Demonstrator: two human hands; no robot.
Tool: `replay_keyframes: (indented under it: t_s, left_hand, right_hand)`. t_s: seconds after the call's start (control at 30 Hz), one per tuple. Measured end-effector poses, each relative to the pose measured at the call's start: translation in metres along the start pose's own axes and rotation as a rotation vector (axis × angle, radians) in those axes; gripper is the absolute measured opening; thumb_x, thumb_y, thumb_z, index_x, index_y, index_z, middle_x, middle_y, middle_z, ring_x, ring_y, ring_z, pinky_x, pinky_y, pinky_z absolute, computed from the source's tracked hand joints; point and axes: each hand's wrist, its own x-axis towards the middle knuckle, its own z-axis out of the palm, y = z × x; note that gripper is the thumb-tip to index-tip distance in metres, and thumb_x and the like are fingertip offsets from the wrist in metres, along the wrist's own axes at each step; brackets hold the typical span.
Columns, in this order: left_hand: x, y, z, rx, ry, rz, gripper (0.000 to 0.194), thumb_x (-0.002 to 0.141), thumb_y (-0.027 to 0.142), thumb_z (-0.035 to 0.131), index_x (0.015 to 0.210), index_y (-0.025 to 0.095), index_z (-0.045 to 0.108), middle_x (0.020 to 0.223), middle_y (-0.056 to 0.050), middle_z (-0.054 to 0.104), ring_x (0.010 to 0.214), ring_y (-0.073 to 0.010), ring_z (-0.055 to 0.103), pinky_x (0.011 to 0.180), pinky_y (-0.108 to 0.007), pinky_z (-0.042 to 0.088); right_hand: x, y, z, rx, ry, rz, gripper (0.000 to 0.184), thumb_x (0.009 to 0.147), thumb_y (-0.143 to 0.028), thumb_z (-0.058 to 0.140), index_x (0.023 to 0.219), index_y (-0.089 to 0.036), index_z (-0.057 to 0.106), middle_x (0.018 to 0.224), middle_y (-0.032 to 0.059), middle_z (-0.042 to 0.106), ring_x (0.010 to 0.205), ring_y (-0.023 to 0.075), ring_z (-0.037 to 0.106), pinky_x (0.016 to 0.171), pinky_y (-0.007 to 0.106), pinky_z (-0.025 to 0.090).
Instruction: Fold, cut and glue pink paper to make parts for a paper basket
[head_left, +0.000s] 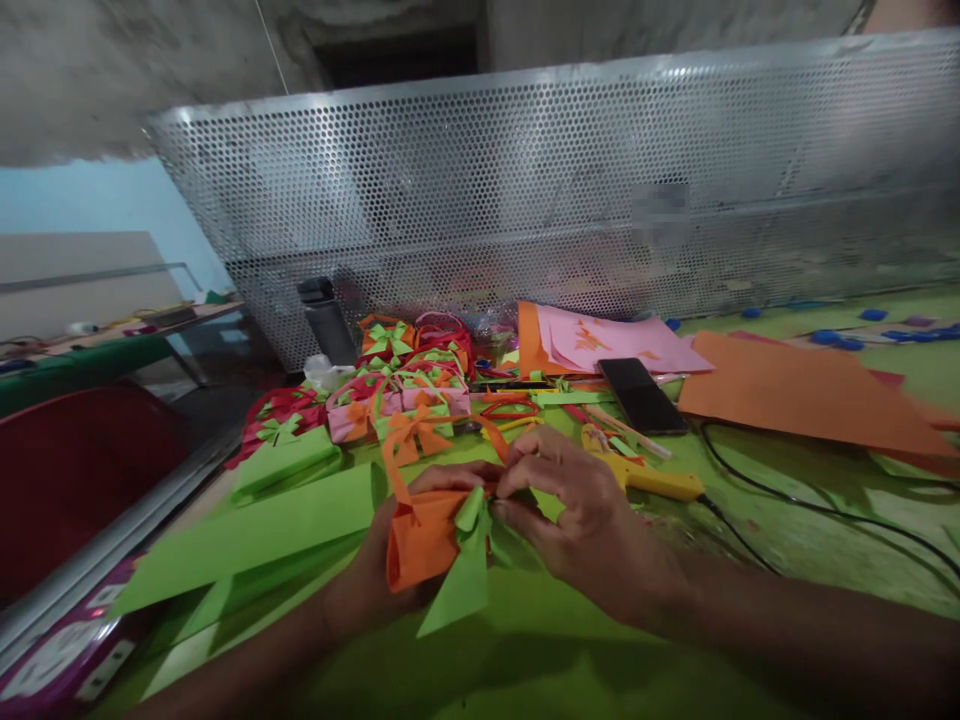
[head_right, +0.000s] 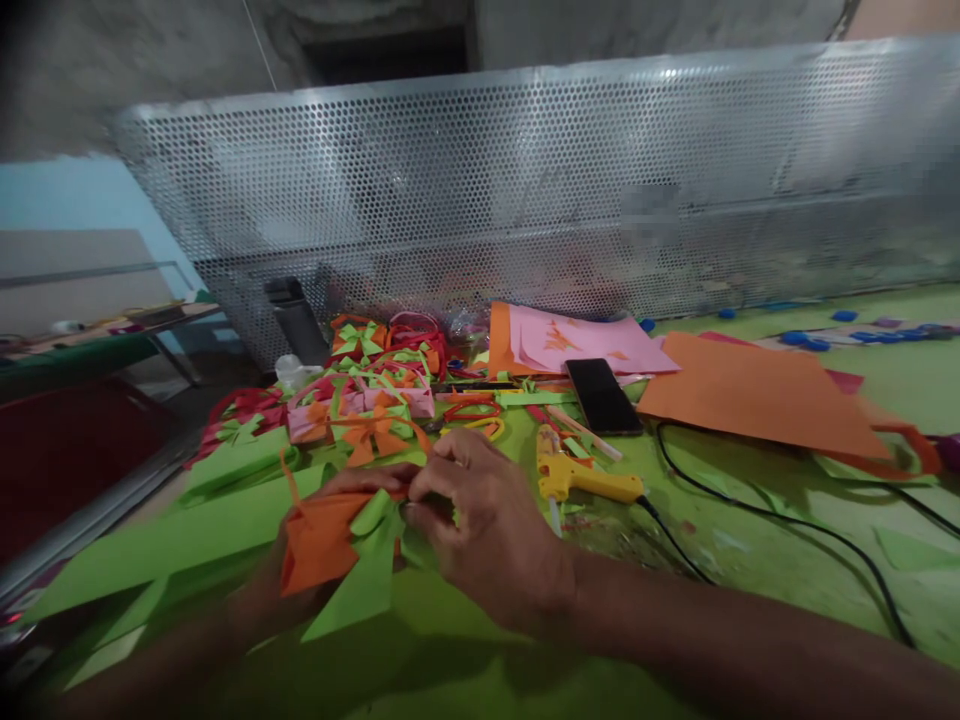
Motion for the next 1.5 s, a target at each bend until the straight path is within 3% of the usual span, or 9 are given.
replay_keyframes:
  t_s: [0.4, 0.53, 0.83, 1.03, 1.5]
  left_hand:
    - [0.002, 0.006, 0.003, 0.034, -0.009, -0.027, 0.053, 0.072, 0.003, 0.07, 0.116, 0.028, 0.056, 0.129, -0.003, 0.055, 0.118, -0.0255, 0.052, 0.098, -0.037, 0.044]
    - [0.002, 0.007, 0.004, 0.043, 0.004, -0.027, 0.045, 0.077, 0.007, 0.066, 0.115, 0.028, 0.057, 0.127, -0.003, 0.056, 0.117, -0.0237, 0.053, 0.098, -0.034, 0.044]
    - [0.002, 0.003, 0.004, 0.046, 0.051, 0.02, 0.053, 0.068, 0.006, 0.073, 0.114, 0.027, 0.058, 0.122, -0.004, 0.06, 0.111, -0.0249, 0.057, 0.094, -0.035, 0.048]
    - [0.002, 0.001, 0.005, 0.005, 0.045, -0.002, 0.049, 0.07, 0.009, 0.073, 0.114, 0.027, 0.059, 0.122, -0.005, 0.059, 0.112, -0.0252, 0.057, 0.095, -0.035, 0.047]
    - [0.009, 0.011, 0.008, -0.002, 0.026, -0.005, 0.043, 0.071, 0.018, 0.073, 0.111, 0.025, 0.057, 0.118, -0.008, 0.062, 0.107, -0.0268, 0.059, 0.092, -0.037, 0.049]
  right_hand:
    - [0.0, 0.002, 0.001, -0.029, -0.031, -0.001, 0.013, 0.078, -0.007, 0.064, 0.074, -0.018, 0.059, 0.078, 0.0019, 0.057, 0.076, 0.0157, 0.054, 0.067, 0.028, 0.042]
    - [0.001, 0.002, 0.0, -0.035, -0.048, 0.011, 0.015, 0.079, -0.006, 0.062, 0.073, -0.019, 0.059, 0.078, 0.0014, 0.057, 0.077, 0.0157, 0.054, 0.067, 0.029, 0.042]
    - [0.001, 0.009, 0.003, -0.067, -0.042, -0.031, 0.013, 0.081, -0.009, 0.061, 0.074, -0.02, 0.058, 0.079, 0.0017, 0.058, 0.076, 0.016, 0.054, 0.067, 0.029, 0.043]
    - [0.0, 0.012, 0.003, -0.086, -0.039, -0.032, 0.013, 0.078, -0.009, 0.066, 0.073, -0.019, 0.058, 0.077, 0.0017, 0.058, 0.077, 0.0168, 0.054, 0.068, 0.03, 0.042]
    - [0.001, 0.013, 0.002, -0.112, -0.059, -0.031, 0.012, 0.085, -0.013, 0.057, 0.075, -0.02, 0.057, 0.076, 0.0026, 0.057, 0.076, 0.0171, 0.053, 0.067, 0.03, 0.042]
